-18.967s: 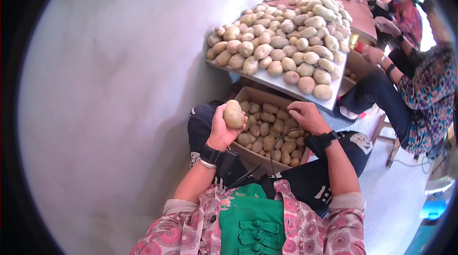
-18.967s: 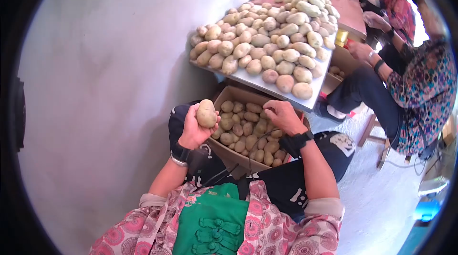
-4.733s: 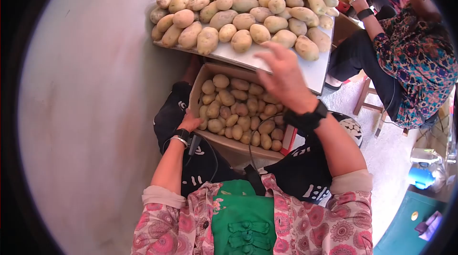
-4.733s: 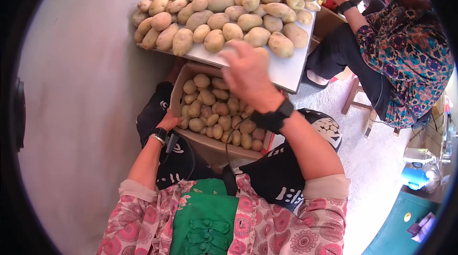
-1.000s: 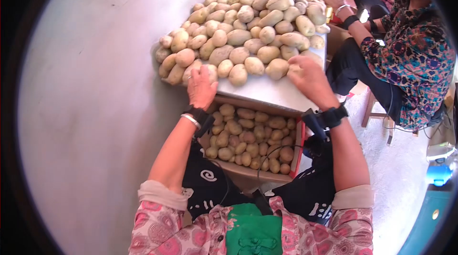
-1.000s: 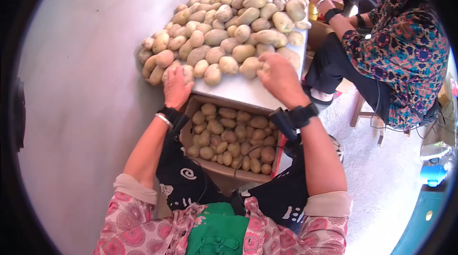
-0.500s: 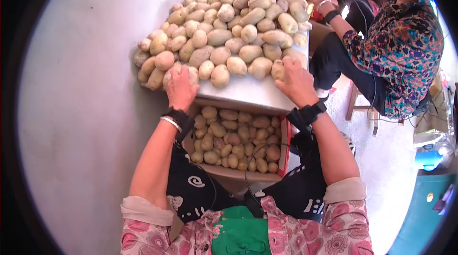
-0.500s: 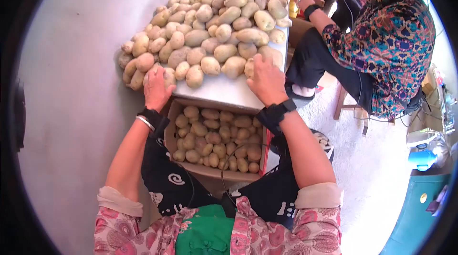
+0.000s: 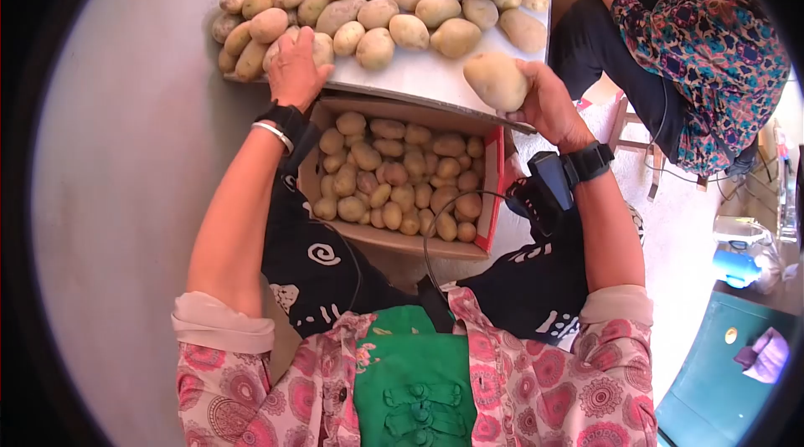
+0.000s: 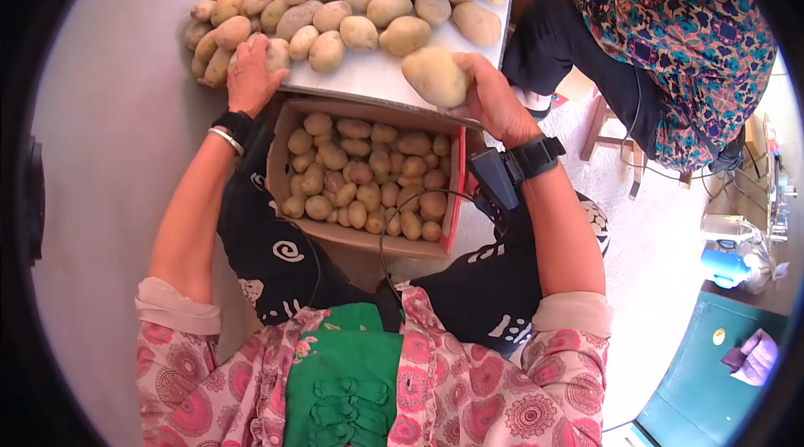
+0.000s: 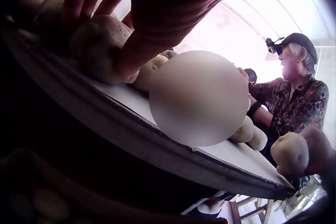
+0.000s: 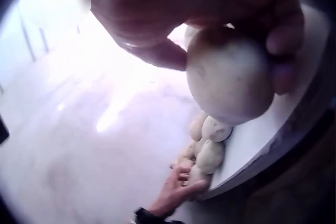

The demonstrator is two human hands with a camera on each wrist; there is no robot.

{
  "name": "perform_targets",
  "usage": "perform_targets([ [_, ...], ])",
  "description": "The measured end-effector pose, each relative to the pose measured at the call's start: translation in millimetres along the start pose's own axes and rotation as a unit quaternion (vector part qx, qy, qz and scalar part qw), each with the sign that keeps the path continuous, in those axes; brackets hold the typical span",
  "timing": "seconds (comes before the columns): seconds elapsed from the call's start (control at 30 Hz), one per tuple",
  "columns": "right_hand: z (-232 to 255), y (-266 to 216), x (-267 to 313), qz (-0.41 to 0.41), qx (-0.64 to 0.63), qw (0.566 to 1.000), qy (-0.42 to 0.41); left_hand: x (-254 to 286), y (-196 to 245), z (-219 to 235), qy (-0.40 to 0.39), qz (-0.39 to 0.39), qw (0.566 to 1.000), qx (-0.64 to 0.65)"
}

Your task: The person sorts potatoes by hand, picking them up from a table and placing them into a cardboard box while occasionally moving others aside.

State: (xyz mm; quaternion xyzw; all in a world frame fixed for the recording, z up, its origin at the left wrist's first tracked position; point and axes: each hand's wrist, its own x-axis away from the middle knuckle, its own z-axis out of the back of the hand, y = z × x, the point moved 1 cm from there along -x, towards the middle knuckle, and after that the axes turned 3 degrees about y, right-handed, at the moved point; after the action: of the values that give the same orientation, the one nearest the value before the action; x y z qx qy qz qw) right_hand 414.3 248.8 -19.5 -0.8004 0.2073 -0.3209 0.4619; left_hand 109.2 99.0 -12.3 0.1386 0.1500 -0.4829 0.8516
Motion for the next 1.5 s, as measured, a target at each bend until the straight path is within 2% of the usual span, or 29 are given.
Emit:
perform_targets([
  [0.03, 3, 0, 3, -0.003, 0.000, 1.000, 0.000, -2, 0, 1, 0.005, -0.004, 1.000, -0.003],
  [0.1, 1, -2, 6, -0.045, -0.084, 0.979, -0.180, -3, 2, 5, 0.005, 0.005, 1.000, -0.016],
  [0.17, -8, 0, 14, -0.052, -0.116, 0.972, -0.199, -2, 5, 7, -0.008, 0.014, 1.000, -0.012],
  [0.2, -12, 7, 15, 0.000, 0.043, 0.984, -0.171, 0, 5, 4, -0.013, 0.014, 1.000, -0.011],
  [0.23, -14, 12, 16, 0.053, 0.201, 0.968, -0.141, -1, 4, 2, -0.007, 0.008, 1.000, -0.013],
  [0.3, -23, 26, 20, 0.017, 0.286, 0.938, -0.196, -3, 0, 3, 0.003, 0.002, 1.000, -0.021],
  [0.37, -21, 55, 11, 0.118, 0.394, 0.877, -0.248, -3, 2, 3, -0.009, 0.008, 1.000, -0.017],
  [0.4, -28, 50, 18, 0.098, 0.450, 0.855, -0.238, -2, 1, 1, -0.012, 0.010, 1.000, -0.017],
  [0.43, -25, 57, 15, 0.095, 0.448, 0.856, -0.239, -3, 0, 0, -0.012, 0.006, 1.000, -0.017],
  [0.5, -14, 72, 3, 0.148, 0.563, 0.796, -0.168, -5, -3, -3, -0.013, 0.001, 1.000, -0.019],
  [0.53, -8, 72, 0, 0.173, 0.589, 0.778, -0.132, -6, -5, -5, -0.016, 0.002, 1.000, -0.021],
  [0.63, 0, 69, -3, 0.169, 0.616, 0.765, -0.082, -8, -7, -8, -0.014, 0.000, 1.000, -0.016],
  [0.67, 0, 66, -1, 0.168, 0.616, 0.765, -0.083, -8, -8, -8, -0.011, -0.007, 1.000, -0.014],
  [0.73, -10, 48, 1, 0.083, 0.519, 0.844, -0.101, -8, -8, -11, -0.007, -0.004, 1.000, -0.020],
  [0.77, -12, 45, -1, 0.092, 0.517, 0.845, -0.100, -7, -8, -12, -0.006, 0.002, 1.000, -0.024],
  [0.87, -15, 40, -5, 0.122, 0.402, 0.898, -0.132, -7, -6, -9, -0.017, 0.013, 1.000, -0.012],
  [0.97, -25, 31, -13, 0.135, 0.364, 0.916, -0.097, -6, -5, -9, -0.026, 0.011, 0.999, -0.015],
  [1.03, -32, 16, -12, 0.172, 0.380, 0.906, -0.073, -6, -1, -3, -0.036, 0.013, 0.999, -0.021],
  [1.1, -31, 6, -21, 0.212, 0.406, 0.889, -0.031, -9, 8, 7, -0.075, -0.001, 0.992, -0.103],
  [1.13, -31, 2, -22, 0.221, 0.390, 0.894, -0.012, -10, 19, 14, -0.089, -0.017, 0.980, -0.180],
  [1.17, -30, -3, -24, 0.225, 0.387, 0.894, -0.008, -14, 28, 13, -0.085, -0.022, 0.979, -0.182],
  [1.2, -27, -8, -26, 0.262, 0.372, 0.891, 0.012, -17, 41, 11, 0.018, -0.101, 0.988, -0.116],
  [1.23, -23, -12, -26, 0.297, 0.358, 0.885, 0.031, -17, 57, 8, 0.119, -0.176, 0.976, -0.044],
  [1.27, -19, -20, -24, 0.282, 0.344, 0.894, 0.048, -18, 76, 2, 0.119, -0.180, 0.976, -0.040],
  [1.33, -6, -25, -28, 0.294, 0.305, 0.903, 0.070, -19, 120, -6, 0.095, -0.258, 0.961, 0.031],
  [1.37, 1, -25, -31, 0.303, 0.267, 0.910, 0.086, -19, 135, -10, 0.095, -0.261, 0.960, 0.031],
  [1.43, 11, -29, -31, 0.314, 0.262, 0.906, 0.112, -16, 158, -27, -0.040, -0.218, 0.973, 0.070],
  [1.5, 18, -30, -28, 0.341, 0.303, 0.881, 0.123, -16, 166, -38, -0.050, -0.200, 0.976, 0.072],
])
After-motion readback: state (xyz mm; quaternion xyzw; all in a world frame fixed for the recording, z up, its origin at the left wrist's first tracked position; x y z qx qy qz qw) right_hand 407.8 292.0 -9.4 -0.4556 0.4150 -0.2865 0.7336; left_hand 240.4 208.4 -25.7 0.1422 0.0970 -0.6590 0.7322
